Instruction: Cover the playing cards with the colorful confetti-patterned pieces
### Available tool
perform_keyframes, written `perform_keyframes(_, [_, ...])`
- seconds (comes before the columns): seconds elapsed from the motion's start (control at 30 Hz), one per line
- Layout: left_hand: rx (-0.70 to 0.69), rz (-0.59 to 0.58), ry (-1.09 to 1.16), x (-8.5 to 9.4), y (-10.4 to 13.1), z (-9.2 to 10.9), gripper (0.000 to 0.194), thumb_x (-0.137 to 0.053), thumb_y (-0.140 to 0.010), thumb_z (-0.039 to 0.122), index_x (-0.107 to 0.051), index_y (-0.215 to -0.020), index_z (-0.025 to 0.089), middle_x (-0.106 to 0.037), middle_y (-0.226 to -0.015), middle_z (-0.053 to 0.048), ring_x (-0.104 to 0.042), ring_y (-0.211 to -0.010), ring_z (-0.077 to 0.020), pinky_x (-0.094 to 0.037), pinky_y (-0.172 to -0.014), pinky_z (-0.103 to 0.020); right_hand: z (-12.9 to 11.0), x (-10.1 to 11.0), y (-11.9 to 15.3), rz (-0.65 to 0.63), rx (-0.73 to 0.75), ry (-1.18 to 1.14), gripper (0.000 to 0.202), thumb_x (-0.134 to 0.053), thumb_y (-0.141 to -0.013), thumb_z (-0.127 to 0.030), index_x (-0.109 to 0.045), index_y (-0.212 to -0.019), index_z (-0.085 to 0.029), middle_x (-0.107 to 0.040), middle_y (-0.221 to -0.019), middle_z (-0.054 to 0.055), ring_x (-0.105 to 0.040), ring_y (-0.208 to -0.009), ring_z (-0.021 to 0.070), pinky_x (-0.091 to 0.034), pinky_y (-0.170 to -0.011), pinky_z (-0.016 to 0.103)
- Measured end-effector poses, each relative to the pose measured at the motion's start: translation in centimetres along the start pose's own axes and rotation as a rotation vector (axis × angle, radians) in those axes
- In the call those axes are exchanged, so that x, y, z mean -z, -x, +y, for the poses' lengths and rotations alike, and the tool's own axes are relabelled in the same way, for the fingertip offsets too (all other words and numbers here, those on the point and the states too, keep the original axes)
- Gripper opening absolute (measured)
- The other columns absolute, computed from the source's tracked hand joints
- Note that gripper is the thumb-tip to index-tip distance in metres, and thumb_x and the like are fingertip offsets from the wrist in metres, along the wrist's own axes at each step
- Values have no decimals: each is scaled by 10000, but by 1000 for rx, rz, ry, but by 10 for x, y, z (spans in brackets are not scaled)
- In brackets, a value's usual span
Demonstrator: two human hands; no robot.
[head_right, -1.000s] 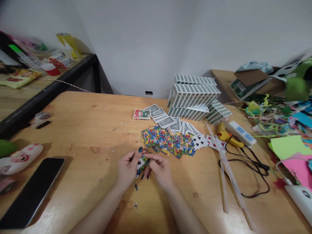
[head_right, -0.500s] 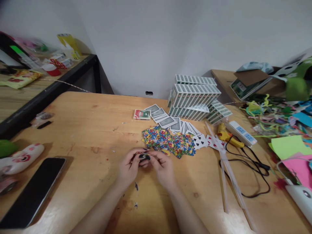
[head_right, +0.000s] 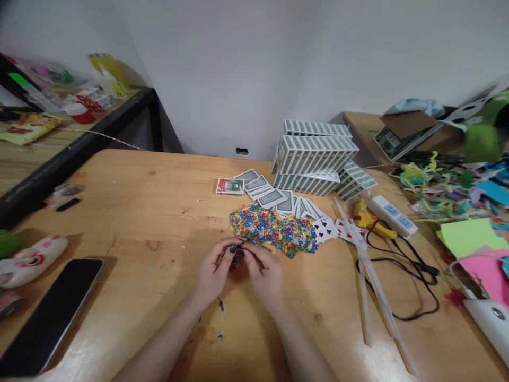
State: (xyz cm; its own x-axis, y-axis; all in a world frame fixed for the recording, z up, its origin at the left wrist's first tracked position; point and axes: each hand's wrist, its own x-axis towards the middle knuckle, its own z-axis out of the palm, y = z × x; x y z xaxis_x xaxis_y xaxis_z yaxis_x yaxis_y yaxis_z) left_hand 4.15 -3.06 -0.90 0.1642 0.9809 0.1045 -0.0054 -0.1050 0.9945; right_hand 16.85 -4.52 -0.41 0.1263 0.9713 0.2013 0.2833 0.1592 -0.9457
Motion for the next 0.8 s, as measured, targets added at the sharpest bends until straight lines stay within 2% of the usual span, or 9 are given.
perform_keyframes(0.13, [110,-24,5,-2,0,-1,247,-382,-870,292,-528,-1040,189,-590,-1054,-78,-590,-897,-165,-508,-729,-287,-2,-3,-2,29,-137,-109,157,-544,-764,-267,-672,-830,-204,-692,-777,39,-638,-669,165,-537,-633,290])
perform_keyframes(0.4, [95,-8,-67,-4,-2,-1,243,-392,-866,271,-543,-1037,188,-610,-1028,-83,-579,-941,-180,-482,-793,-317,-4,-4,-7,32,-323,-360,141,-628,-698,-319,-681,-776,-214,-688,-743,19,-638,-656,175,-558,-662,339])
perform_keyframes(0.57, [108,-51,-36,-2,-4,1,238,-387,-867,272,-536,-1030,185,-600,-1048,-78,-587,-913,-163,-496,-748,-280,-4,-2,-8,-8,-368,-447,127,-659,-675,-297,-697,-769,-220,-691,-745,4,-643,-653,169,-561,-679,346])
perform_keyframes(0.8, [68,-73,-27,0,-5,3,248,-389,-868,255,-542,-1046,178,-588,-1081,-88,-571,-957,-167,-482,-802,-299,-4,-2,-8,-10,-388,-505,100,-673,-662,-269,-699,-744,-217,-692,-749,-1,-640,-640,159,-565,-665,346])
